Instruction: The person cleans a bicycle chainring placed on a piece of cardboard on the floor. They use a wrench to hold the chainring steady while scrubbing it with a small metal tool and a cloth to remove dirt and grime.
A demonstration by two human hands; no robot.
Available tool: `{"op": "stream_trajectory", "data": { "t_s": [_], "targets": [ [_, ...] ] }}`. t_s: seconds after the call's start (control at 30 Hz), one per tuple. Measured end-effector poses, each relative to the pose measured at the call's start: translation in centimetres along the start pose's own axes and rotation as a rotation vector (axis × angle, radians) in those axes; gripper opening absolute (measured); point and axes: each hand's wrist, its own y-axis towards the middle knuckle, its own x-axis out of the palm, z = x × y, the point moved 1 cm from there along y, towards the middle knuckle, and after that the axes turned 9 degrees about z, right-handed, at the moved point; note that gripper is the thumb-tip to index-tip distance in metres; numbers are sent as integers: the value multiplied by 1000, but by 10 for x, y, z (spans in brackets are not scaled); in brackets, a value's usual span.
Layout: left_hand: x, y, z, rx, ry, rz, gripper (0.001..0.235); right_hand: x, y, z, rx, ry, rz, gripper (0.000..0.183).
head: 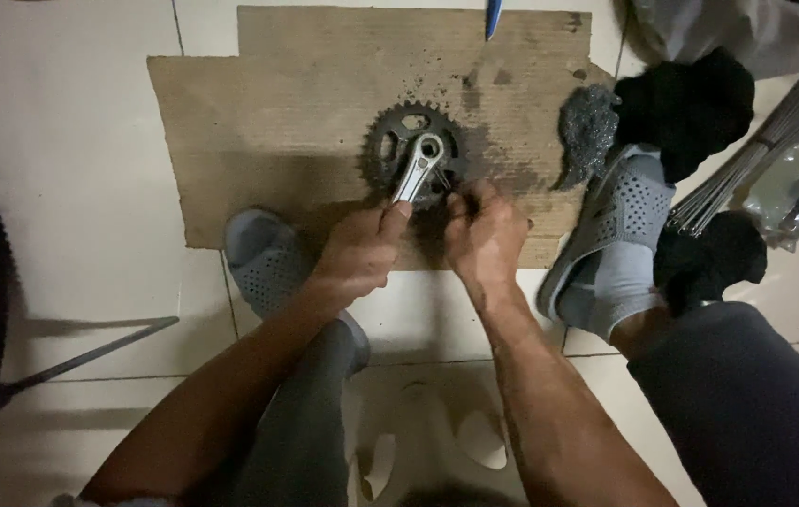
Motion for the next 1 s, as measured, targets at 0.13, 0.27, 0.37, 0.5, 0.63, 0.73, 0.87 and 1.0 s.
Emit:
{"op": "stream_trajectory", "data": {
  "t_s": [0.13,0.27,0.37,0.5,0.63,0.73,0.87,1.0],
  "targets": [
    [-22,5,18,-352,-332,-94,44,-16,6,0,-10,37,-22,10],
    [-41,10,32,-685,-682,-205,56,-63,19,-11,227,204,-160,14],
    [-57,16,38,-639,-683,-233,55,-95,28,-16,306,358,-159,15],
    [-76,26,58,-492,-700,-206,53,-139,50,-9,183,379,-170,15],
    [-109,30,95,-363,-543,-198,50,-201,69,-41,-224,284,-113,24],
    [-123,30,100,-282,-415,-208,51,-207,69,-61,-315,321,-23,16],
    [-103,25,83,547,178,598,32,-190,53,-63,-517,186,124,10],
    [-145,9,122,-124,-419,-87,50,-180,32,-65,-534,255,154,7]
  ]
}}
